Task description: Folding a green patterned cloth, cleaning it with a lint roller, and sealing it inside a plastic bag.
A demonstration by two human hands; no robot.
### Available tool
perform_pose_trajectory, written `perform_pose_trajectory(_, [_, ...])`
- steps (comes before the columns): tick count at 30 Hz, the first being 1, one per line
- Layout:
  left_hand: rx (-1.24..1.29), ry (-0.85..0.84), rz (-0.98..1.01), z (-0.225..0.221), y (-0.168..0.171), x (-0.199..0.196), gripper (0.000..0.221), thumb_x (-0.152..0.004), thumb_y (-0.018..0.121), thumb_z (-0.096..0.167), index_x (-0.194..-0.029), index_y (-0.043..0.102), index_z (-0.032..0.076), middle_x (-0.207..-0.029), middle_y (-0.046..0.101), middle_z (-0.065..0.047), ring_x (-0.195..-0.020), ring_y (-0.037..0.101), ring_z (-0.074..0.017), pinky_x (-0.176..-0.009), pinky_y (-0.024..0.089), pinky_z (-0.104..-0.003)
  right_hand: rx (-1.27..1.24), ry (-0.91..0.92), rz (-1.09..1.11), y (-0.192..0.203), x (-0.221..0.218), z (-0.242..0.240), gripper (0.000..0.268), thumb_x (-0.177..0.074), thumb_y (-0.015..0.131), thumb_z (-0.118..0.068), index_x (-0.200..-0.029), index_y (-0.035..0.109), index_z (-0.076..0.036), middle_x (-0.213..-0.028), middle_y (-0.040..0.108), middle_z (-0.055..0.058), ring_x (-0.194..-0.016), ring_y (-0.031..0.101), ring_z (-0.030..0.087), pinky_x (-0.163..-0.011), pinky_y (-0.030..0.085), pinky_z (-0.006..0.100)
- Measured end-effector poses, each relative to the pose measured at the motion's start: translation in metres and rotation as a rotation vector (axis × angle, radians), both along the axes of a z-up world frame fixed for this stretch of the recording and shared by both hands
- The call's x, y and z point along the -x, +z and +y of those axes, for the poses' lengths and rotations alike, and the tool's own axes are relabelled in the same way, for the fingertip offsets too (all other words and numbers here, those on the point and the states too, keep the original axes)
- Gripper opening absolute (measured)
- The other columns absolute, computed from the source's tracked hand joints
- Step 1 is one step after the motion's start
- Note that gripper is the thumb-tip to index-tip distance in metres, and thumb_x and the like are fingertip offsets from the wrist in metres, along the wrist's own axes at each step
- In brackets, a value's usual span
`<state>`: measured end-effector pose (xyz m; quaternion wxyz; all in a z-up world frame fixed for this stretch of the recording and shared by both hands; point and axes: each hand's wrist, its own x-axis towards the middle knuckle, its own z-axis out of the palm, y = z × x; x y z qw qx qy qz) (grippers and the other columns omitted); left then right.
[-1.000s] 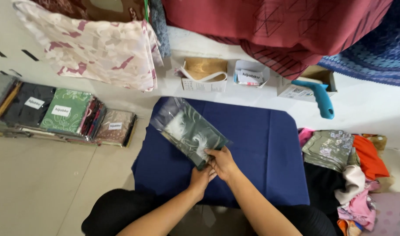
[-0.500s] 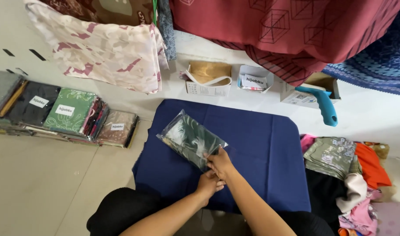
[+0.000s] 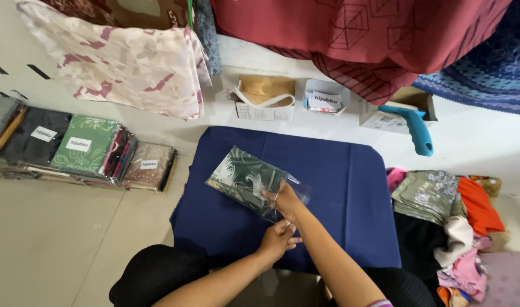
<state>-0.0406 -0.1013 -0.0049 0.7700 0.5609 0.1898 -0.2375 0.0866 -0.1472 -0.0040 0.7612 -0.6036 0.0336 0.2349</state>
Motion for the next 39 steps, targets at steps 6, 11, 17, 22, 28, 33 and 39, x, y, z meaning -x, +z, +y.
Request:
perform_pose_trajectory(6, [0.029,-0.088,0.019,-0.002,0.007,0.002,0.039,-0.099,0.056,0.04,-0.135,0.06,0.023,-0.128,0.072,0.001,-0.105,0.077,-0.0239,-0.081,0.056,-0.026,0.066,-0.01,0.163,0.036,0.016,-0.004,0.032,-0.087,0.072,0.003,-0.114,0.065,-0.012,-0.096,0.073,0.004,-0.087,0.069,0.019,-0.071,0.053,0.033])
perform_pose_trajectory(11, [-0.159,-0.681,0.016,0.046,0.072,-0.025,0.067,-0.099,0.055,0.057,-0.146,0.054,0.01,-0.133,0.065,-0.021,-0.108,0.068,-0.0345,-0.086,0.055,-0.042,0.053,-0.103,0.206,-0.003,-0.006,-0.044,0.051,-0.078,0.082,0.004,-0.125,0.063,-0.002,-0.104,0.073,0.019,-0.089,0.074,0.033,-0.078,0.064,0.048])
perform_pose_trajectory(17, [-0.81,-0.384,-0.405,0.154,0.055,-0.11,0.037,-0.104,0.05,0.038,-0.135,0.056,0.02,-0.11,0.071,-0.018,-0.096,0.073,-0.0359,-0.078,0.061,-0.045,0.113,-0.174,0.215,0.031,0.019,-0.073,0.055,-0.081,0.073,0.009,-0.133,0.055,0.007,-0.107,0.07,0.03,-0.091,0.074,0.04,-0.084,0.064,0.053])
perform_pose_trajectory(22, [-1.476,-0.353,-0.969,0.168,0.044,-0.133,0.04,-0.107,0.046,0.036,-0.145,0.058,0.027,-0.144,0.061,-0.005,-0.14,0.05,-0.0367,-0.113,0.045,-0.048,0.182,-0.07,0.092,0.019,0.028,-0.074,0.062,-0.075,0.086,0.004,-0.128,0.054,0.004,-0.097,0.071,0.019,-0.079,0.074,0.03,-0.077,0.067,0.042])
perform_pose_trajectory(28, [-1.54,-0.678,-0.809,0.169,0.038,-0.132,0.058,-0.111,0.019,0.049,-0.164,0.026,0.027,-0.169,0.028,0.0,-0.155,0.017,-0.0417,-0.126,0.017,-0.057,0.377,-0.058,0.032,0.033,0.027,-0.068,0.045,-0.08,0.091,-0.034,-0.094,0.067,0.001,-0.075,0.074,0.018,-0.051,0.071,0.025,-0.047,0.065,0.034])
perform_pose_trajectory(33, [-1.528,-0.753,-0.747,0.169,0.047,-0.125,0.062,-0.11,0.014,0.053,-0.165,0.019,0.026,-0.172,0.018,0.001,-0.157,0.008,-0.0384,-0.127,0.01,-0.058,0.588,0.223,-0.063,0.027,0.027,-0.061,0.04,-0.078,0.09,-0.028,-0.089,0.071,0.006,-0.068,0.075,0.018,-0.038,0.063,0.018,-0.036,0.053,0.027])
perform_pose_trajectory(39, [-1.579,-0.808,-0.689,0.168,0.051,-0.124,0.064,-0.108,0.02,0.056,-0.166,0.014,0.031,-0.173,0.01,0.006,-0.158,0.004,-0.0329,-0.126,0.009,-0.059,0.69,0.364,-0.191,0.032,0.028,-0.062,0.021,-0.079,0.083,-0.022,-0.067,0.073,-0.008,-0.06,0.073,0.008,-0.034,0.062,0.014,-0.031,0.049,0.025])
